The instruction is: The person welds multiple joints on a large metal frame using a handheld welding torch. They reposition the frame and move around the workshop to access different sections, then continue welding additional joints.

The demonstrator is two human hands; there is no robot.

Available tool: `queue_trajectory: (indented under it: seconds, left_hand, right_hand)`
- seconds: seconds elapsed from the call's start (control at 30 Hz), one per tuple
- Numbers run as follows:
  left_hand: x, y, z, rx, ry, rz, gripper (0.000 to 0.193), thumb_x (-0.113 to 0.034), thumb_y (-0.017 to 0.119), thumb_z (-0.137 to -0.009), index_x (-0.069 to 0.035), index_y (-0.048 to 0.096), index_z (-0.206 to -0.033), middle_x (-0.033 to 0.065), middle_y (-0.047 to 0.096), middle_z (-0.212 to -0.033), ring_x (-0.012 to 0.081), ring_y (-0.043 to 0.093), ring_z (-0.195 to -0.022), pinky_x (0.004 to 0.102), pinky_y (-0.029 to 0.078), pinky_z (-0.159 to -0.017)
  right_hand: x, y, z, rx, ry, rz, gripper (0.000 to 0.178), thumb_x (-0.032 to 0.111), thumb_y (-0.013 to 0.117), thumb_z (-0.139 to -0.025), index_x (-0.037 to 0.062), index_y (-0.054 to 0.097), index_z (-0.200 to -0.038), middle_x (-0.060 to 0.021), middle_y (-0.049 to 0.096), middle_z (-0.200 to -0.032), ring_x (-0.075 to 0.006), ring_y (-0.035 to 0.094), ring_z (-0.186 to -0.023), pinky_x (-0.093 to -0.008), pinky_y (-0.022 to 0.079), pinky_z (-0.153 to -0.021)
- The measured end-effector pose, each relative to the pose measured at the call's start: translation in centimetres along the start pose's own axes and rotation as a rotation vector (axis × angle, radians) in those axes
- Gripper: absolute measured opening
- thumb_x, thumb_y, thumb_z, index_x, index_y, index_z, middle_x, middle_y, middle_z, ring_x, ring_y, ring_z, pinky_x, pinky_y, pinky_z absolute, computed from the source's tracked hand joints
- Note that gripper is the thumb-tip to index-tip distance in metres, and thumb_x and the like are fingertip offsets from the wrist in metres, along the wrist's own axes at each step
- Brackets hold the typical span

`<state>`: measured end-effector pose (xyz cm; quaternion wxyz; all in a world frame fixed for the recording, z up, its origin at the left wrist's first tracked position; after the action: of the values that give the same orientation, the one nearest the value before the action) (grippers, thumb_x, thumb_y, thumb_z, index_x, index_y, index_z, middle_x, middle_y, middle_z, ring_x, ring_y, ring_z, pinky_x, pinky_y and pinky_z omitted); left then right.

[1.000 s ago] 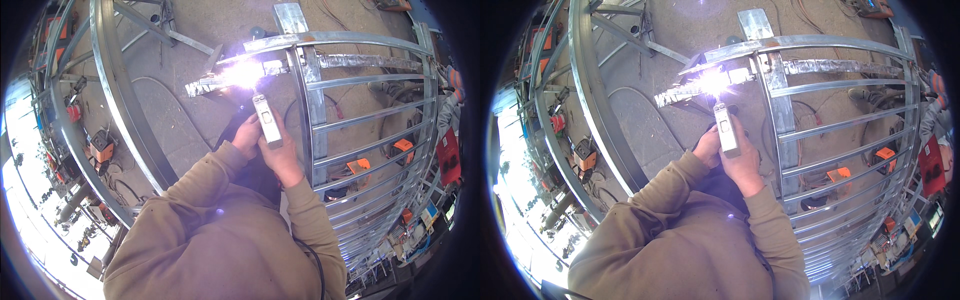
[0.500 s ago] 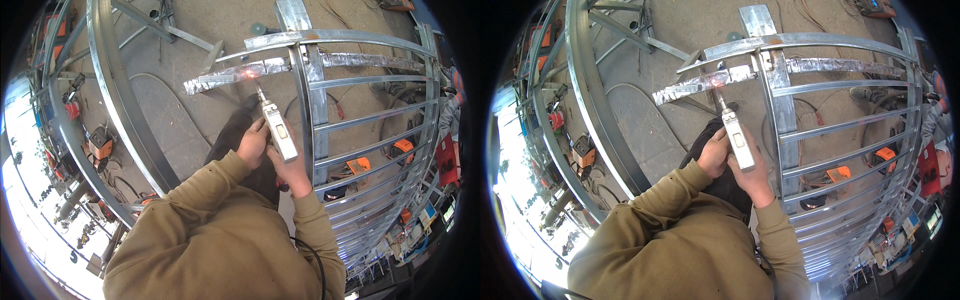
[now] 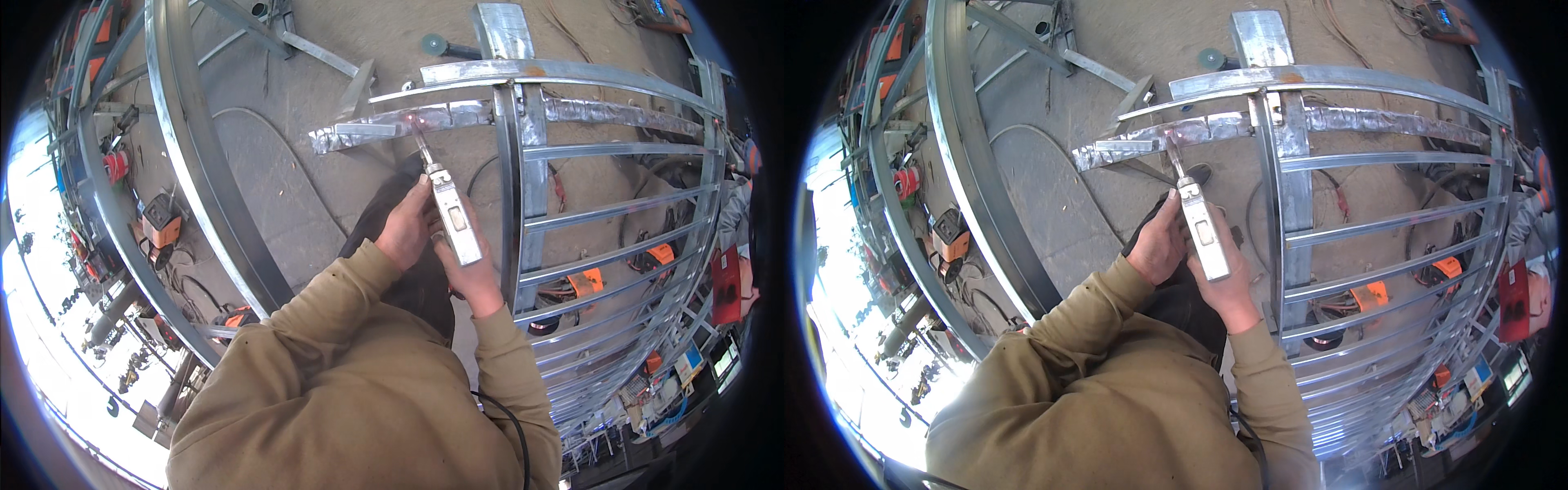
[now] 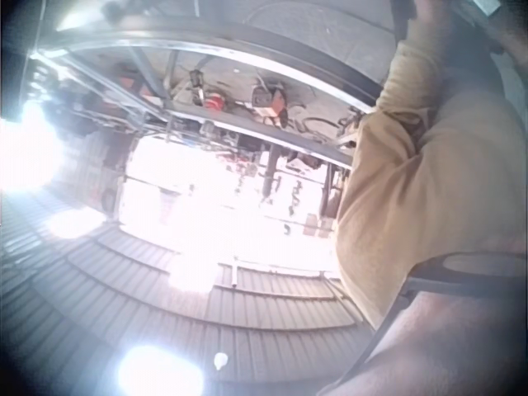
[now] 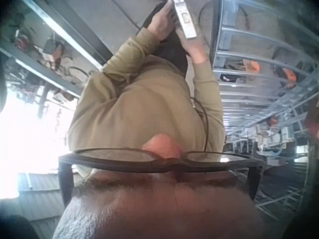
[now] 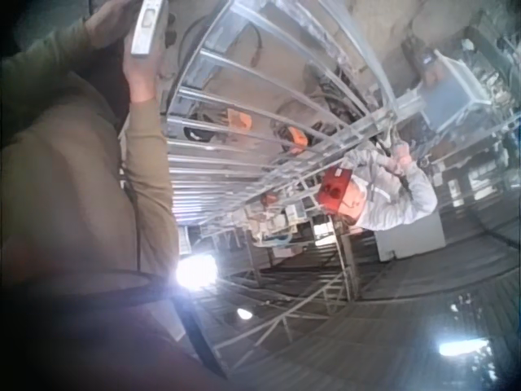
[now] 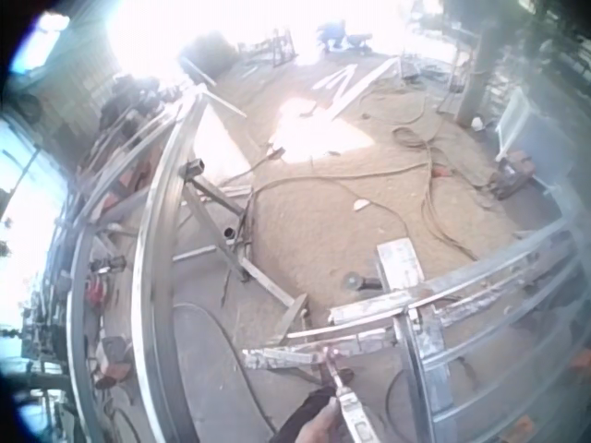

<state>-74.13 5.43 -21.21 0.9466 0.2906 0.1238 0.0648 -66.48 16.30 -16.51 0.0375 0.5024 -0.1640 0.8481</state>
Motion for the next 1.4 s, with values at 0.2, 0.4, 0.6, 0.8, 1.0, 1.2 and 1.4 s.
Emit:
queue_trajectory:
  seconds: [0.2,0.4,0.6,0.8,1.0,1.2,1.4]
  left_hand:
    - [0.0,-1.8,-0.6,-0.032,0.007,0.068,0.05,-0.052,0.037,-0.111,-0.012,0.057,-0.134,0.0087,0.067,-0.126,0.0233,0.063,-0.116,0.0425,0.049,-0.105]
    - [0.7,-2.9,-1.4,-0.059,-0.015,0.093,0.047,-0.049,0.039,-0.111,-0.011,0.059,-0.131,0.0068,0.067,-0.124,0.0214,0.064,-0.114,0.0412,0.05,-0.104]
    - [1.0,-3.5,-1.6,-0.058,-0.014,0.11,0.047,-0.048,0.039,-0.11,-0.01,0.06,-0.129,0.0064,0.067,-0.122,0.0211,0.064,-0.113,0.0403,0.049,-0.104]
    - [1.1,-3.7,-1.7,-0.011,-0.005,0.132,0.048,-0.048,0.039,-0.11,-0.009,0.06,-0.13,0.0061,0.067,-0.121,0.0205,0.063,-0.114,0.04,0.048,-0.105]
    - [1.0,-3.8,-1.6,0.013,0.007,0.134,0.048,-0.047,0.038,-0.11,-0.009,0.06,-0.13,0.0058,0.067,-0.122,0.0204,0.062,-0.115,0.0402,0.047,-0.105]
    - [0.4,-3.1,-1.3,0.005,-0.025,0.137,0.049,-0.047,0.039,-0.11,-0.009,0.056,-0.137,0.0058,0.065,-0.126,0.0208,0.06,-0.12,0.0413,0.046,-0.108]
    - [-1.0,0.5,2.7,0.21,-0.028,-0.06,0.068,-0.051,0.051,-0.107,-0.008,0.037,-0.157,0.0078,0.058,-0.139,0.0229,0.054,-0.132,0.045,0.041,-0.115]
  right_hand:
    - [-1.2,1.4,-0.9,-0.022,-0.062,0.163,0.076,0.007,0.073,-0.083,0.0093,0.044,-0.153,-0.0196,0.067,-0.132,-0.0368,0.069,-0.116,-0.0421,0.058,-0.092]
    - [-1.3,1.9,-0.8,0.017,-0.003,0.226,0.074,0.006,0.068,-0.085,0.0027,0.041,-0.154,-0.0208,0.061,-0.139,-0.0336,0.067,-0.121,-0.0404,0.055,-0.1]
    - [-0.9,2.0,-1.0,0.018,-0.064,0.314,0.078,0.004,0.07,-0.082,0.0016,0.04,-0.154,-0.0222,0.061,-0.14,-0.0365,0.067,-0.121,-0.0408,0.055,-0.1]
    - [-1.2,2.2,-1.0,0.033,-0.06,0.344,0.082,0.005,0.071,-0.081,0.0028,0.037,-0.155,-0.0222,0.063,-0.138,-0.0377,0.068,-0.119,-0.0415,0.056,-0.096]
    - [-1.5,2.4,-0.9,0.029,-0.051,0.357,0.083,0.005,0.071,-0.081,0.0045,0.036,-0.156,-0.0217,0.065,-0.133,-0.0382,0.069,-0.116,-0.0417,0.057,-0.094]
    - [-0.7,1.9,-0.7,0.012,-0.032,0.322,0.081,0.006,0.072,-0.082,0.0037,0.038,-0.155,-0.0193,0.067,-0.13,-0.0339,0.071,-0.113,-0.0402,0.056,-0.094]
    - [2.7,-1.3,2.9,-0.017,-0.01,0.129,0.074,0.007,0.075,-0.084,0.0008,0.045,-0.151,-0.0211,0.065,-0.133,-0.0347,0.069,-0.117,-0.0396,0.055,-0.096]
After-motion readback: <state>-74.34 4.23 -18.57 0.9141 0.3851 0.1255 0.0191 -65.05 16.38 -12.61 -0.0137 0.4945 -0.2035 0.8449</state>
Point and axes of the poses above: each hand's wrist, its own z-axis away from the middle knuckle, its own y-axis out of the palm, x = y × z, the point moved 3 cm from there along -z, towards the middle knuckle
